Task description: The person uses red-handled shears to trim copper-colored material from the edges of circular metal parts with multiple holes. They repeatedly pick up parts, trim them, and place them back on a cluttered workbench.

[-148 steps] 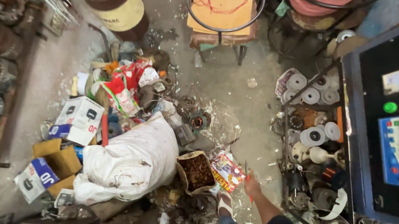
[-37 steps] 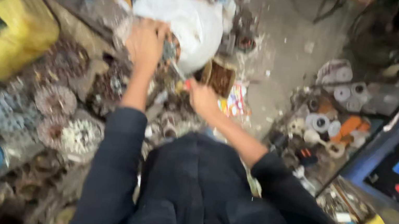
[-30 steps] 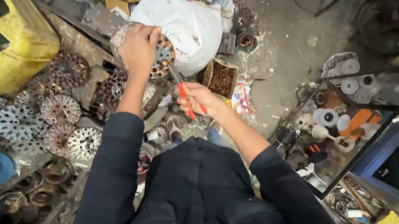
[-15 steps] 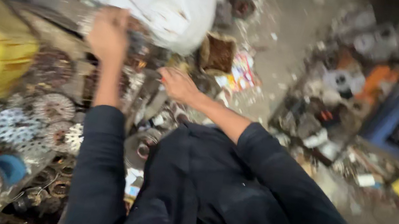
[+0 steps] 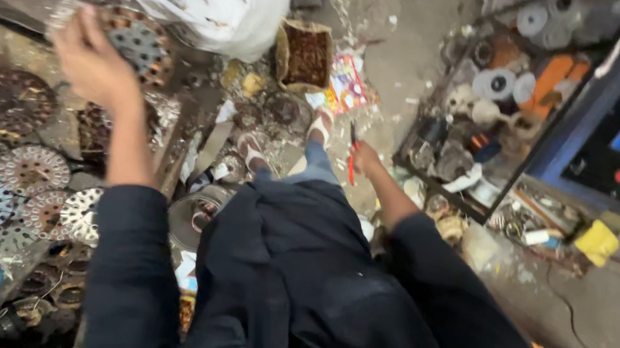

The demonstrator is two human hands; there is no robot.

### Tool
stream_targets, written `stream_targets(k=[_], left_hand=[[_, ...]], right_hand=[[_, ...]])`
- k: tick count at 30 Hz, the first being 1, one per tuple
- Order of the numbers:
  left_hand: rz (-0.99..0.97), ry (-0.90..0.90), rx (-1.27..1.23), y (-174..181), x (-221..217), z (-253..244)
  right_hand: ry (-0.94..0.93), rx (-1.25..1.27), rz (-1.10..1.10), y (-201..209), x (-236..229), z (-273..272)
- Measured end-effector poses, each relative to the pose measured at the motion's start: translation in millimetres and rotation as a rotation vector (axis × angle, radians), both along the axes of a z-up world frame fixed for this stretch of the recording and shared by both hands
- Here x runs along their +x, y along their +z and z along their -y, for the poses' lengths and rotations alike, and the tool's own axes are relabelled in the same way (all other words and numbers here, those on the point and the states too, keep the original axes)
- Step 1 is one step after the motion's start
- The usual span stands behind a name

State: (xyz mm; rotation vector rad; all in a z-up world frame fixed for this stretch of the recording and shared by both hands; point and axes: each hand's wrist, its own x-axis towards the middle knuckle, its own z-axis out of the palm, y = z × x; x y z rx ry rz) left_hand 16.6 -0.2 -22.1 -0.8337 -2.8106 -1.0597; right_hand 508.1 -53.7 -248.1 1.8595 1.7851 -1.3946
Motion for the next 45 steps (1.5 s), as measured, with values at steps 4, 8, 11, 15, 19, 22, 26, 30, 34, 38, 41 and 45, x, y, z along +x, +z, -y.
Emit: stream_targets(k=[4,8,11,15,19,22,26,30,34,38,41,45], left_hand=[[-0.225,-0.047,0.098,-6.5,3.4,19.8],[-0.365,-0.134,-0.275,3.6,-10.9,1.8],[-0.345,-0.428,-0.096,17.6,-10.0,2.8],[-0.147,-0.452,-0.042,32.0,-7.0,5.0],[-0.237,-0.449,0.003,27.1,-6.3,4.8],[-0.160,-0.419,0.003,18.3,-6.1,2.5],[-0.194,-0.415,-0.012,18.1,-5.2,-0.2],[-0.172,-0.403,-0.087,15.5,0.3,7.1],[-0.130,-0.414,-0.109,23.4,-7.1,-2.8],[-0.181,-0.457,-0.053,35.3,-3.9,-0.9],[-0.149,-0.418,-0.054,37.1,1.0,-6.3],[-0.163,-0.423,-0.082,34.5,-0.4,6.3]], right_hand=[[-0.203,0.118,-0.299,39.6,-46.3,13.1],[0.127,0.415,-0.472,101.1,-127.0,0.8],[0.283,0.373,-0.474,148.8,-179.5,-5.1],[0.389,0.514,-0.482,198.3,-229.2,-30.6],[0.548,0.592,-0.334,214.5,-243.4,-53.0],[0.641,0.599,-0.293,202.7,-245.8,-62.1],[0.521,0.771,-0.520,184.3,-256.9,-56.6],[0.530,0.398,-0.446,173.7,-255.9,-51.1],[0.128,-0.628,-0.971,174.2,-259.9,-78.1],[0.019,-0.961,-1.143,172.1,-263.4,-84.0],[0.136,-0.673,-0.938,163.6,-265.3,-81.1],[0.316,-0.079,-0.848,156.3,-276.0,-58.9]])
